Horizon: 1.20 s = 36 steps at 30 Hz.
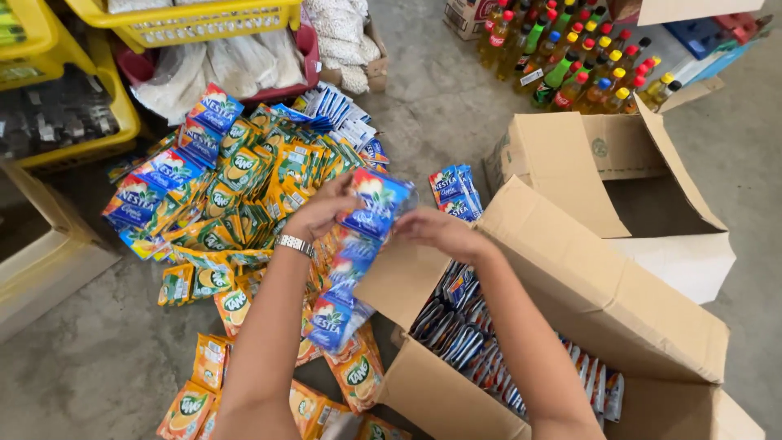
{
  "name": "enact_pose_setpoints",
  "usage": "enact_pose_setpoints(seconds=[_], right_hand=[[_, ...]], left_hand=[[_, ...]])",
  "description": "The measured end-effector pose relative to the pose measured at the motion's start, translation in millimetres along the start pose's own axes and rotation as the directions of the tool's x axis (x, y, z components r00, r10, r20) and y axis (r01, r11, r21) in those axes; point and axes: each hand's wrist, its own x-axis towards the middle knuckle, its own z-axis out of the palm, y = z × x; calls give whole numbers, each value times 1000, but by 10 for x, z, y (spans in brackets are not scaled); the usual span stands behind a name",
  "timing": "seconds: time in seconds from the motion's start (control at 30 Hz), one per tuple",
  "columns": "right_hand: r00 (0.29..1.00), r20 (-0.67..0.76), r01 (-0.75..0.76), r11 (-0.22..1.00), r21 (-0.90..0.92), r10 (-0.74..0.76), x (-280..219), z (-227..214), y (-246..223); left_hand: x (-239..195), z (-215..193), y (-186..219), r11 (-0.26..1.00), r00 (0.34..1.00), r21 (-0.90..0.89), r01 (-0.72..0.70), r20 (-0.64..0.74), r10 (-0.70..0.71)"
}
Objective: The person picks up drink powder sachets from a large pile on the floor and places them into a cardboard box, arranging them in neat rows.
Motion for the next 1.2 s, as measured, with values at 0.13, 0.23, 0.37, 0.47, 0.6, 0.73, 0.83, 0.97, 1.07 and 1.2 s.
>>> enact_pose_setpoints(seconds=[0.13, 0.23, 0.37, 0.47, 0.6, 0.73, 0.83, 0.97, 1.07, 1.2], right_hand=[[989, -104, -36, 837, 547, 110, 1, 16, -308], [956, -265, 46, 822, 567, 129, 145, -115, -32], [917, -362, 305, 875, 375, -164, 200, 85, -13], [960, -202, 225, 961, 158, -192, 43, 330, -256], [992, 125, 52, 989, -136, -35, -120, 407, -341], [948, 294, -80, 988, -134, 117, -134, 142, -161], [911, 317, 206, 958, 200, -263, -119, -90, -61], [987, -154, 132, 797, 589, -50, -78, 40, -402], [929, -344, 317, 771, 552, -136, -99, 126, -467], [881, -331, 454, 804, 384, -339, -261, 182, -704]], left_hand=[[-57, 117, 62, 987, 955, 162, -13, 294, -36], [-90, 151, 41, 965, 859, 249, 81, 474, -194], [-67, 248, 86, 907, 880, 339, 252, 309, -360], [-182, 410, 415, 912, 920, -134, 388, 114, -375], [-19, 143, 284, 876, 984, -453, 163, 5, -181], [84, 245, 82, 954, 994, -297, -31, -110, -2], [-101, 444, 304, 947, 996, -319, -26, 69, 51], [-300, 644, 489, 939, 877, 344, -2, 452, -163], [-280, 699, 432, 866, 770, 497, 50, 534, -351], [-217, 562, 319, 928, 872, 368, -48, 469, -141]])
